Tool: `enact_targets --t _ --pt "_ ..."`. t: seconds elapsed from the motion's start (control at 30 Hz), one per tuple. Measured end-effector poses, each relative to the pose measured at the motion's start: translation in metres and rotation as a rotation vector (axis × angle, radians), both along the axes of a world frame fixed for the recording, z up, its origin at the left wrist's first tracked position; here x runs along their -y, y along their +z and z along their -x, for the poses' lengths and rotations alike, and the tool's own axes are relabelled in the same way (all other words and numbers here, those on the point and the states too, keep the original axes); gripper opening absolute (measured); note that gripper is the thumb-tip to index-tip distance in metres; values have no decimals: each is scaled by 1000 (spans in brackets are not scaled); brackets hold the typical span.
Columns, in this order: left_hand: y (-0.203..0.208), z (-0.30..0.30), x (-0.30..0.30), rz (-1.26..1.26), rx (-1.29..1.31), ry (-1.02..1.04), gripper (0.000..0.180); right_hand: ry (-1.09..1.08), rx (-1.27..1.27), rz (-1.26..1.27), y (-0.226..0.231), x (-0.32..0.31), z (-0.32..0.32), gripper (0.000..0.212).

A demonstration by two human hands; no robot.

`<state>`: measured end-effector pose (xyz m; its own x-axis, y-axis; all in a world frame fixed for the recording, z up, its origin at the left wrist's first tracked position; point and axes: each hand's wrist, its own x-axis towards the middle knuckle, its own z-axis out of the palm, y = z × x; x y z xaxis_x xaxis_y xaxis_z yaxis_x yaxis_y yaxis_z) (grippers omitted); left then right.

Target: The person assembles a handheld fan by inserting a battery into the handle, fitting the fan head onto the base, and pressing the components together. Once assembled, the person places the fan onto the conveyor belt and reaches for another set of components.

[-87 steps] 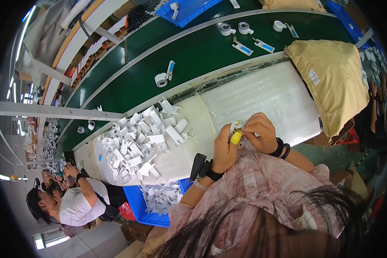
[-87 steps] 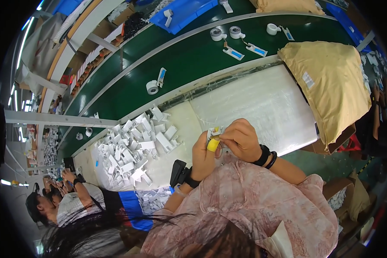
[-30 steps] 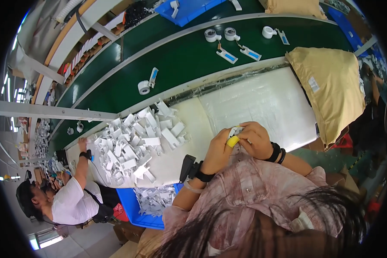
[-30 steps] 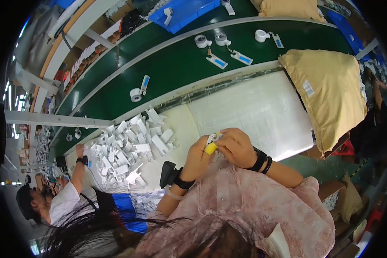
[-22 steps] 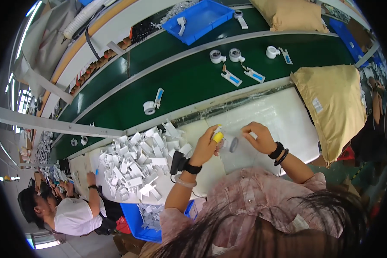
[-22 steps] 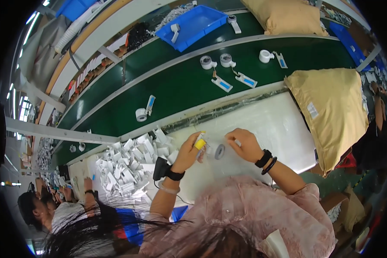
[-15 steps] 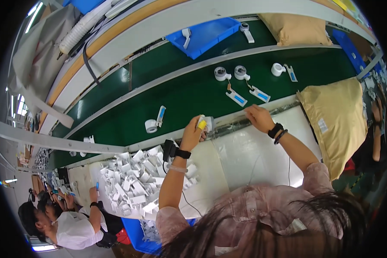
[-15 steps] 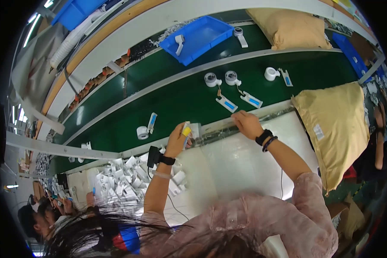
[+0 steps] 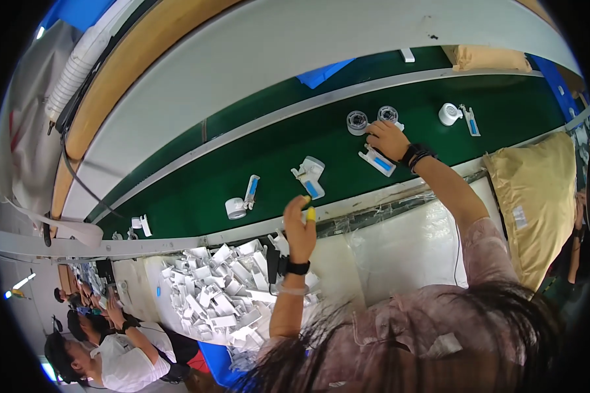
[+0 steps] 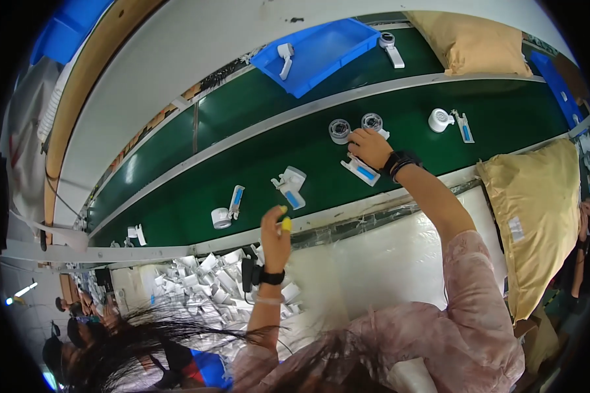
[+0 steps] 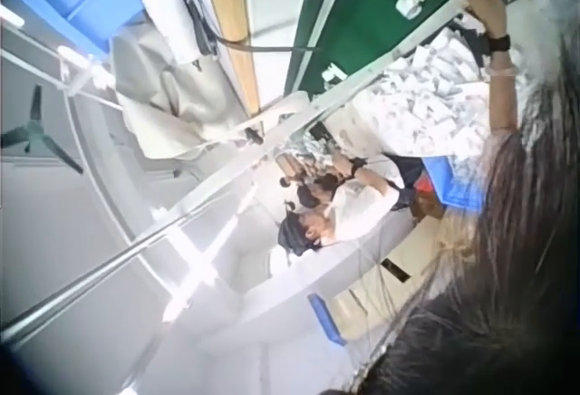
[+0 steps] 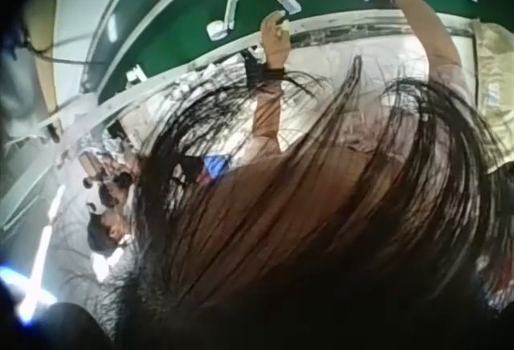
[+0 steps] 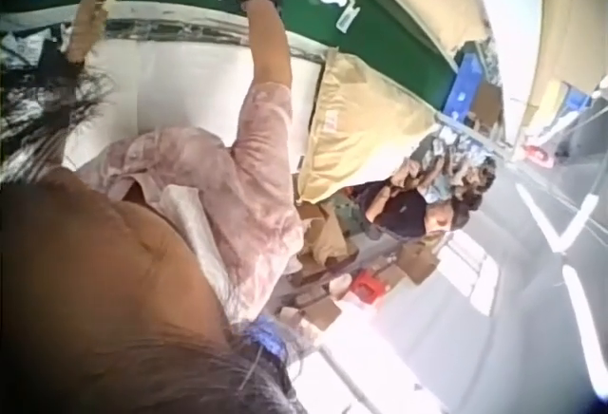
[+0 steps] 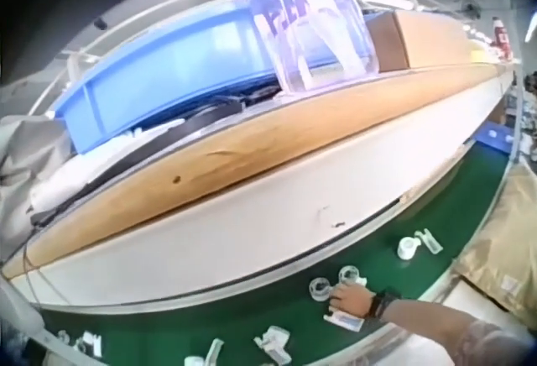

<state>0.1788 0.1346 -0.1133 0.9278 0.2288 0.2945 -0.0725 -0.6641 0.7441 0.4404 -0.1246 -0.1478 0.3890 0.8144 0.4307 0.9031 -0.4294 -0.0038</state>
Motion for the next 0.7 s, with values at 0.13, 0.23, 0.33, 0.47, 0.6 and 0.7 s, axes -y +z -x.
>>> enact_targets --t 0.13,0.23,0.33,0.47,0.6,0.7 --pt "-3 37 35 412 -150 -16 40 -12 -295 -288 20 -3 43 15" --pt "23 55 65 256 -57 1 53 -17 -319 -447 53 6 105 12" --pt "46 70 93 168 2 -57 64 -98 -967 -472 77 30 186 11" --pt "53 106 126 724 -197 -305 69 77 -1118 -576 95 47 270 13" --pt "71 132 144 895 -501 -317 49 35 -1268 -680 106 68 322 14" --pt "70 158 160 1182 -527 -350 36 -54 -1202 -736 119 82 340 13"
